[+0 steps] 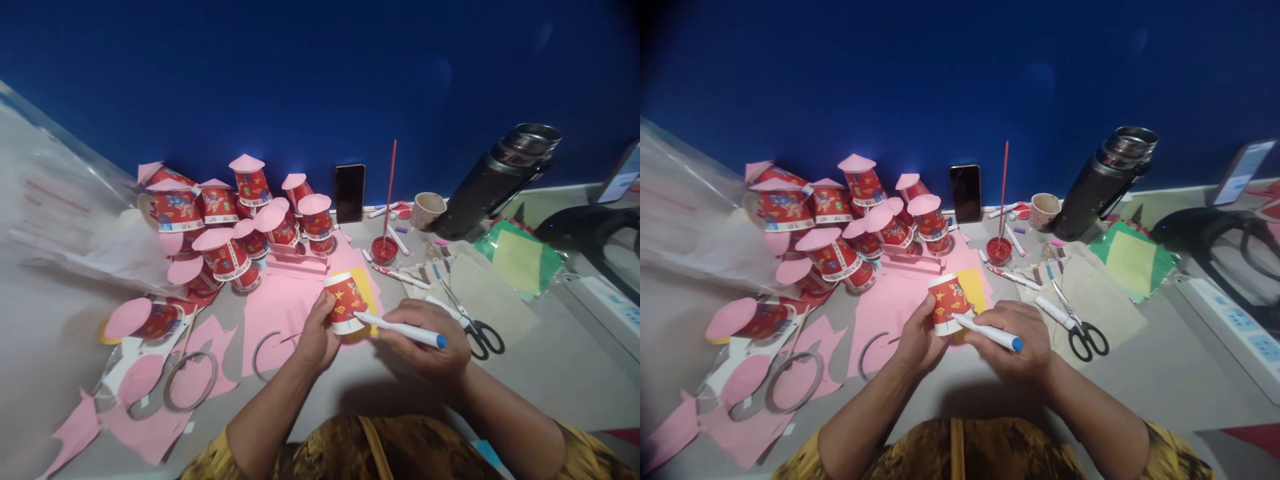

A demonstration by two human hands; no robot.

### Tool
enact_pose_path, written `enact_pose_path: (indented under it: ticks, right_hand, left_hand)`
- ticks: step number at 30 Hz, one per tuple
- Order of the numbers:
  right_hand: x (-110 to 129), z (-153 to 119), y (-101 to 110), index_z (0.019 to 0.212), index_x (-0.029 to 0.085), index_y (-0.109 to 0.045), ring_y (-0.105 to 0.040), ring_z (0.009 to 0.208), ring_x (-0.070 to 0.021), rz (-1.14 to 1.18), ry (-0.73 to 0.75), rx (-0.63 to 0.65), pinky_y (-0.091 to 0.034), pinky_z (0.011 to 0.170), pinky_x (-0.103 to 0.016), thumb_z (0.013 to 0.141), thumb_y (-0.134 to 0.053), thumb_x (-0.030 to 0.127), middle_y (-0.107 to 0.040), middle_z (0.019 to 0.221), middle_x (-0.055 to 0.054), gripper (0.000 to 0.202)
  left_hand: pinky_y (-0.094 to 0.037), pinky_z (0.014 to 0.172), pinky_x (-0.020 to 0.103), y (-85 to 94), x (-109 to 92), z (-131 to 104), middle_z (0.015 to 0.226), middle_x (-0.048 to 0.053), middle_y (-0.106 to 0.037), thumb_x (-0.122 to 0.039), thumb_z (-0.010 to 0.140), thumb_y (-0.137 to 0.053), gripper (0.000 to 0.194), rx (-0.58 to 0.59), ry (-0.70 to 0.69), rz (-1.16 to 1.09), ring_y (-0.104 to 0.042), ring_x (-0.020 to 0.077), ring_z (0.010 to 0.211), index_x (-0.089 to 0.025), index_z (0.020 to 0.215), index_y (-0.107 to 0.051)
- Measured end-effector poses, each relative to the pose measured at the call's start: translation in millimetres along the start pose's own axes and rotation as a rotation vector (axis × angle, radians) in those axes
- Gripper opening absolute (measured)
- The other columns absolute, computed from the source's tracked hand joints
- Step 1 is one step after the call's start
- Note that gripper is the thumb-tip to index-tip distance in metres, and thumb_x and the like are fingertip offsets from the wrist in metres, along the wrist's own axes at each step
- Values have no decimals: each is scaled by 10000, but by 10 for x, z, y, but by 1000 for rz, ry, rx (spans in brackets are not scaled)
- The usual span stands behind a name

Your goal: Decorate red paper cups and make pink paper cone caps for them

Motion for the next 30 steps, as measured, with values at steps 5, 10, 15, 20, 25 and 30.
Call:
enact_pose_path:
  ticks: [5,10,15,20,25,30]
  right_hand:
    - [-9,14,15,916,200,-732,-674,518,-155,-17,-25,11,-531,515,-263,957,-707,219,-759,673,-24,51]
    - [-13,3,43,908,202,-736,-698,547,-164,-20,-37,-9,-543,536,-264,951,-715,221,-766,685,-30,51]
    - [-6,-5,24,907,209,-743,-662,515,-159,14,-43,42,-527,528,-270,938,-720,225,-753,662,-22,42]
    - [-25,-6,33,914,210,-739,-678,533,-163,4,-44,-9,-529,527,-270,936,-725,214,-759,676,-26,26]
    - [-14,8,38,904,201,-726,-679,531,-158,-4,-42,-25,-516,509,-261,964,-704,242,-753,675,-27,76]
    - [-1,24,36,903,205,-721,-677,524,-159,-1,-39,-23,-517,512,-264,965,-707,241,-755,670,-22,73]
  left_hand:
    - [-518,1096,529,-5,19,3,1144,142,-789,-451,802,-838,523,19,-2,0,-729,359,1153,-139,1199,-702]
    - [-513,1108,520,-16,7,-1,1163,150,-785,-466,781,-858,553,1,17,-26,-709,366,1202,-140,1196,-697]
    - [-498,1129,505,-20,8,1,1173,142,-782,-441,791,-856,516,-10,29,-24,-718,348,1188,-143,1185,-706]
    - [-497,1132,529,-33,4,4,1166,151,-786,-473,747,-890,576,1,24,-31,-703,379,1219,-139,1179,-709]
    - [-488,1146,532,-33,4,-5,1198,152,-781,-461,761,-879,556,-3,25,-35,-689,384,1247,-142,1183,-710]
    - [-491,1140,548,-24,9,-10,1169,153,-787,-446,766,-872,534,-15,39,-41,-703,388,1224,-136,1170,-710]
Point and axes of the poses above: each hand's wrist, its own z-axis towards the middle knuckle, its own y-axis out of the back of the hand, x = y × z, the point moved 1 cm from there along z, towards the middle knuckle
